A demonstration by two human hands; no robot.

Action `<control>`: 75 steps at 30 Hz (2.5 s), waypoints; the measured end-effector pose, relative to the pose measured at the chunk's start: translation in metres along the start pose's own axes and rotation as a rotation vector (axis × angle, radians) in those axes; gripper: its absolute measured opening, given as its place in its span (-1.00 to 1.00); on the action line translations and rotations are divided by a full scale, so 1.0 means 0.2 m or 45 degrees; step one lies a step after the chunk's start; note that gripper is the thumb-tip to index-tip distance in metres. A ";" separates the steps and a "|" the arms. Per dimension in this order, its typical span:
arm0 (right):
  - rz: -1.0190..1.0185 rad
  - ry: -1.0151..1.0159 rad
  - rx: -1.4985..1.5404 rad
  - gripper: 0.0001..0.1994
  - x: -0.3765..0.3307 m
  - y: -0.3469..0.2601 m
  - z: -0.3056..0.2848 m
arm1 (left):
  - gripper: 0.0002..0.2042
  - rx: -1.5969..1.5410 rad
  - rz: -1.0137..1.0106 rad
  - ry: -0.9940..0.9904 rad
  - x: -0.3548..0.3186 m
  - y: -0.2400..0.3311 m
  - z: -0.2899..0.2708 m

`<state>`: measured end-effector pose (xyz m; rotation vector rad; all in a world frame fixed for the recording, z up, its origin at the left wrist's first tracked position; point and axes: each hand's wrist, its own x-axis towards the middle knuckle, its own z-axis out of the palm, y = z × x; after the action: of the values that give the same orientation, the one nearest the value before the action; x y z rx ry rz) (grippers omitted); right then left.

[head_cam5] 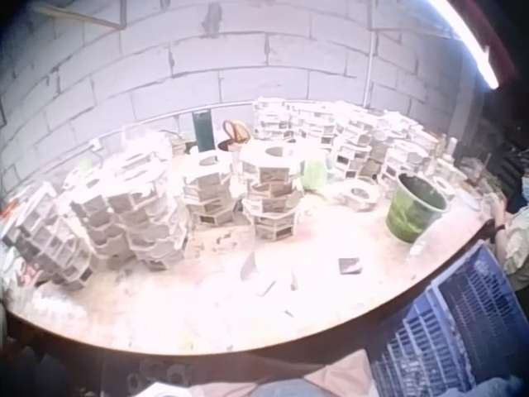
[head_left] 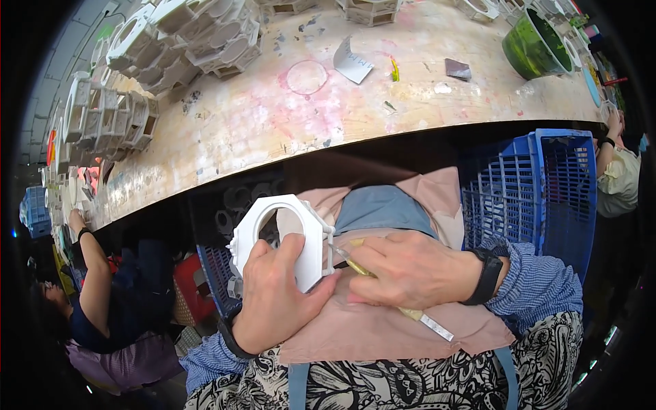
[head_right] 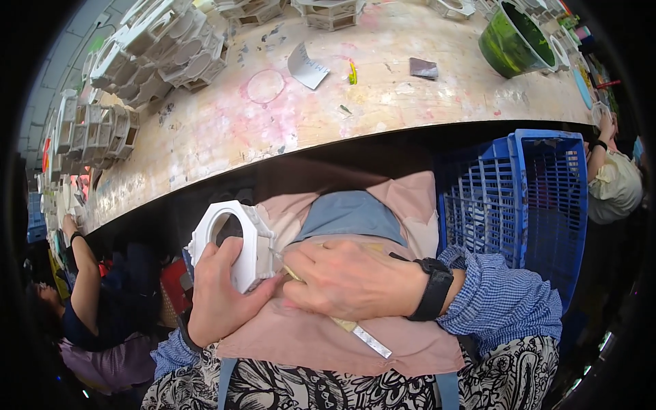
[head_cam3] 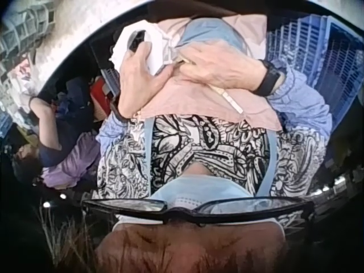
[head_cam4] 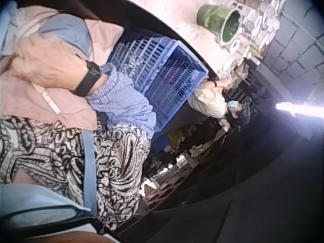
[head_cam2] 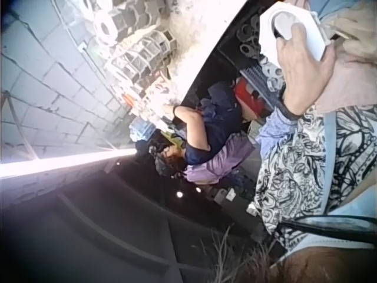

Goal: Inspecting and scraping excess material from white octagonal plastic components at a workbench.

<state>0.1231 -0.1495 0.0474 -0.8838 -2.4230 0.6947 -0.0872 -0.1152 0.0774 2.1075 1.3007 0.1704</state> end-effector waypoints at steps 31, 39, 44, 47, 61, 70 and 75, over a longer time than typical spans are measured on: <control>-0.037 -0.064 0.046 -0.82 0.01 0.02 0.01 | -0.58 0.090 0.113 -0.064 0.04 -0.03 0.03; 0.006 -0.001 -0.073 -0.76 0.00 0.02 0.02 | -0.58 0.044 0.124 -0.014 0.04 -0.03 0.03; 0.033 -0.057 -0.116 -0.76 0.01 0.01 0.00 | -0.57 0.070 0.191 0.013 0.03 -0.04 0.03; 0.063 -0.074 -0.178 -0.81 0.00 0.00 0.00 | -0.56 0.077 0.241 0.026 0.02 -0.03 0.02; 0.150 0.310 0.449 -0.86 -0.03 0.08 0.04 | -0.57 0.051 0.236 0.130 0.03 -0.05 0.01; 0.221 0.359 0.796 -0.83 -0.03 0.09 0.05 | -0.60 0.034 0.280 0.088 0.03 -0.03 -0.01; 0.273 0.302 0.806 -0.80 -0.03 0.08 0.04 | -0.61 0.051 0.204 0.061 0.02 -0.02 -0.01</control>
<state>0.1302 -0.1445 0.0306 -0.8918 -1.7450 1.2626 -0.0886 -0.1091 0.0759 2.2549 1.1702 0.2666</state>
